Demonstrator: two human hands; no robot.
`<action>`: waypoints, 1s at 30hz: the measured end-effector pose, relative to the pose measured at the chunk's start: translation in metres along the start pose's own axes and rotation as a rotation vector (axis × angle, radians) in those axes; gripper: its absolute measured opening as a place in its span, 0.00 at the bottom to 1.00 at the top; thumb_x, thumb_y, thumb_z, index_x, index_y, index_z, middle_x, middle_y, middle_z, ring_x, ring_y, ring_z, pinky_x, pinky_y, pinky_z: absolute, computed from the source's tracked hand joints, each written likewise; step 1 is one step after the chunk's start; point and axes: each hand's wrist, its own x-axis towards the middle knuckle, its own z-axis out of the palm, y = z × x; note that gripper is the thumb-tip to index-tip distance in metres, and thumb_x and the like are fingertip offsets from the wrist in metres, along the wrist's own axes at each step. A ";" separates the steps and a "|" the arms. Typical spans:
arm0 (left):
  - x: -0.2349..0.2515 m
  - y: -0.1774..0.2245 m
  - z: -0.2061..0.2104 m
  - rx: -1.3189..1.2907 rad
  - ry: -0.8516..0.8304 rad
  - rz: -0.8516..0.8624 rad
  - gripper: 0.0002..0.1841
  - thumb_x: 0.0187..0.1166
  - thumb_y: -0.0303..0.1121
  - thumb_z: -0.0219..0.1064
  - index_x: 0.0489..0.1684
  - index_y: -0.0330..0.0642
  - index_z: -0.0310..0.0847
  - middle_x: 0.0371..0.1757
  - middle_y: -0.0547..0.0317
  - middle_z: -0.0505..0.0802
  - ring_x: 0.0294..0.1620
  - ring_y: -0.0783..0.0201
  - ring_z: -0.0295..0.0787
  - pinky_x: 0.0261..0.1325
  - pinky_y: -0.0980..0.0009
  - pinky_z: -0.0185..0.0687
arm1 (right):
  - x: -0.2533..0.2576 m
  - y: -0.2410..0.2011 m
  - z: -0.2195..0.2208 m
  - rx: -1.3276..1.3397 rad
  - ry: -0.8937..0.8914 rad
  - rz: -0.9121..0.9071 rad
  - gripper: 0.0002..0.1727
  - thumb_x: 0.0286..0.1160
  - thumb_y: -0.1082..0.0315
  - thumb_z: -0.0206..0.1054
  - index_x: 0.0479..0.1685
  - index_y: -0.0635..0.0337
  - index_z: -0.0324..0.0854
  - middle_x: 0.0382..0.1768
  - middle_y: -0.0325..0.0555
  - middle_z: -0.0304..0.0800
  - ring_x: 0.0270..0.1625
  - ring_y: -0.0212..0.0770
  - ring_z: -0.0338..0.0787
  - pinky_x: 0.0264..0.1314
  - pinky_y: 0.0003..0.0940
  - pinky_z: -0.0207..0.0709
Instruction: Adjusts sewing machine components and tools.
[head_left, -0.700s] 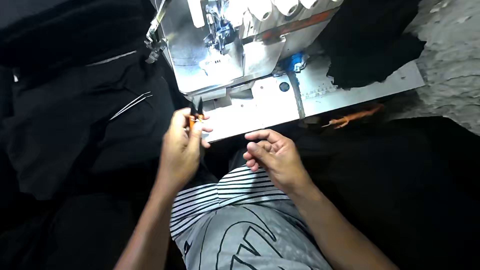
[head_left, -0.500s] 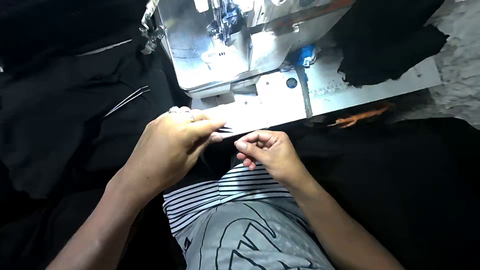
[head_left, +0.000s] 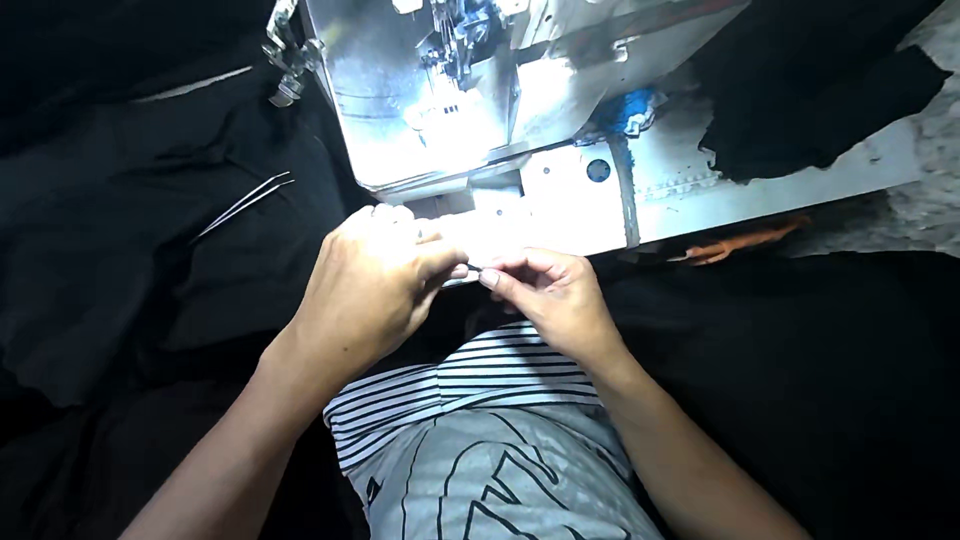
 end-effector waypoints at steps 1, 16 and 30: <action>-0.011 -0.004 -0.003 -0.014 -0.013 -0.047 0.13 0.85 0.42 0.61 0.45 0.55 0.95 0.38 0.67 0.93 0.42 0.63 0.85 0.46 0.60 0.74 | 0.003 0.002 -0.010 -0.168 0.033 -0.076 0.04 0.71 0.64 0.79 0.41 0.52 0.95 0.37 0.34 0.93 0.32 0.29 0.89 0.33 0.24 0.85; -0.108 -0.108 -0.022 0.103 0.367 -0.575 0.16 0.89 0.30 0.58 0.69 0.38 0.85 0.67 0.36 0.89 0.70 0.35 0.84 0.74 0.35 0.72 | 0.058 -0.027 -0.031 -0.573 0.322 -0.346 0.10 0.77 0.62 0.73 0.50 0.53 0.93 0.31 0.35 0.94 0.28 0.25 0.87 0.34 0.25 0.82; -0.111 -0.120 -0.019 0.062 0.457 -0.641 0.17 0.91 0.35 0.58 0.67 0.31 0.78 0.61 0.38 0.89 0.57 0.47 0.92 0.63 0.47 0.86 | 0.118 -0.064 0.021 -0.764 0.525 -0.489 0.10 0.73 0.54 0.72 0.33 0.47 0.94 0.24 0.34 0.89 0.24 0.33 0.81 0.29 0.37 0.71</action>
